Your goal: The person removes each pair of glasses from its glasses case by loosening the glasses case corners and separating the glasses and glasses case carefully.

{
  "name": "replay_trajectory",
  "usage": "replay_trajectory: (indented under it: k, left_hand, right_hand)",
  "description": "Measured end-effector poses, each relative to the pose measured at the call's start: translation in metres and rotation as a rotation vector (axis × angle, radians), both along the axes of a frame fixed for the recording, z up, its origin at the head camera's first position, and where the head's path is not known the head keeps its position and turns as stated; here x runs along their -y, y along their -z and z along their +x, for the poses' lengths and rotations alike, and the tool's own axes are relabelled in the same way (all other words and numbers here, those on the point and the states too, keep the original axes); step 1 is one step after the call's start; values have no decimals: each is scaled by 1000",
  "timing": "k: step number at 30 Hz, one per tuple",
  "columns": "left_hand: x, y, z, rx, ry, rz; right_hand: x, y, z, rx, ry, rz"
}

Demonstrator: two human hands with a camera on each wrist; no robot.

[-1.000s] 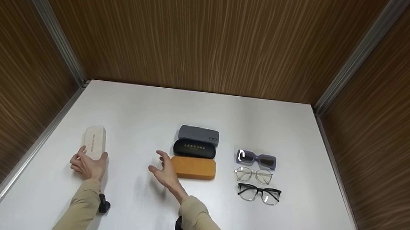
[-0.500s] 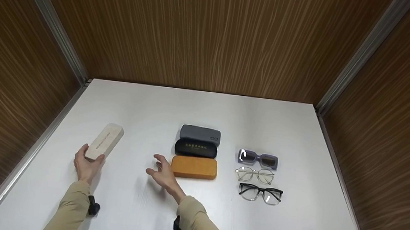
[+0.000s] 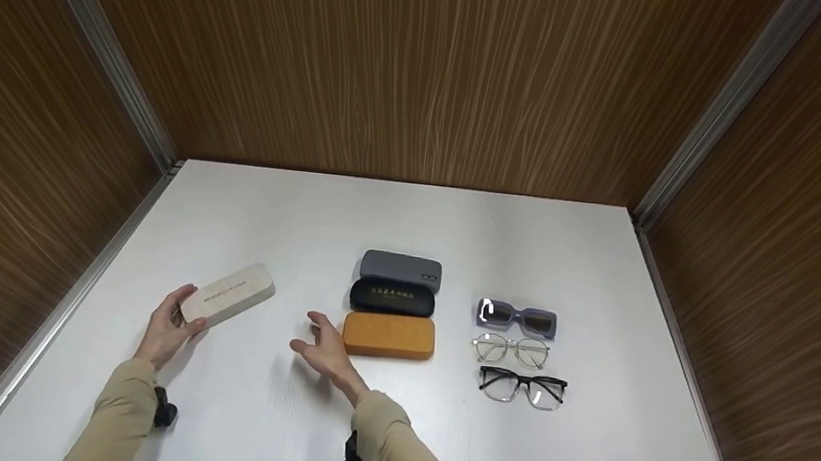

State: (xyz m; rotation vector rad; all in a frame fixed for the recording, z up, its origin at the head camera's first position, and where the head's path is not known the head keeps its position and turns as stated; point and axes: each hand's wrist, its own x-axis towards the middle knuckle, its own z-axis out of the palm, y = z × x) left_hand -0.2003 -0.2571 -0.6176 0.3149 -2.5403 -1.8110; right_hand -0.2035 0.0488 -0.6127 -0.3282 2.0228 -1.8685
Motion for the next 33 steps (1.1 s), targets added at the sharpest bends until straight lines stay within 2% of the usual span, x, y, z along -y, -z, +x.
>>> replay_trajectory:
  k: [6, 11, 20, 25, 33]
  left_hand:
    - [5, -5, -2, 21, 172, 73]
    - [5, -6, -3, 27, 276, 106]
    - [0, -10, -6, 67, 382, 143]
    - [-3, -10, -8, 83, 408, 134]
    - [-4, -9, -10, 62, 459, 92]
  right_hand:
    - [3, -1, 1, -12, -11, 34]
    - [6, -2, 2, 1, -37, 54]
    - [8, -1, 4, 0, -87, 35]
    - [7, 0, 5, -11, -102, 37]
    - [5, -1, 6, -71, -106, 114]
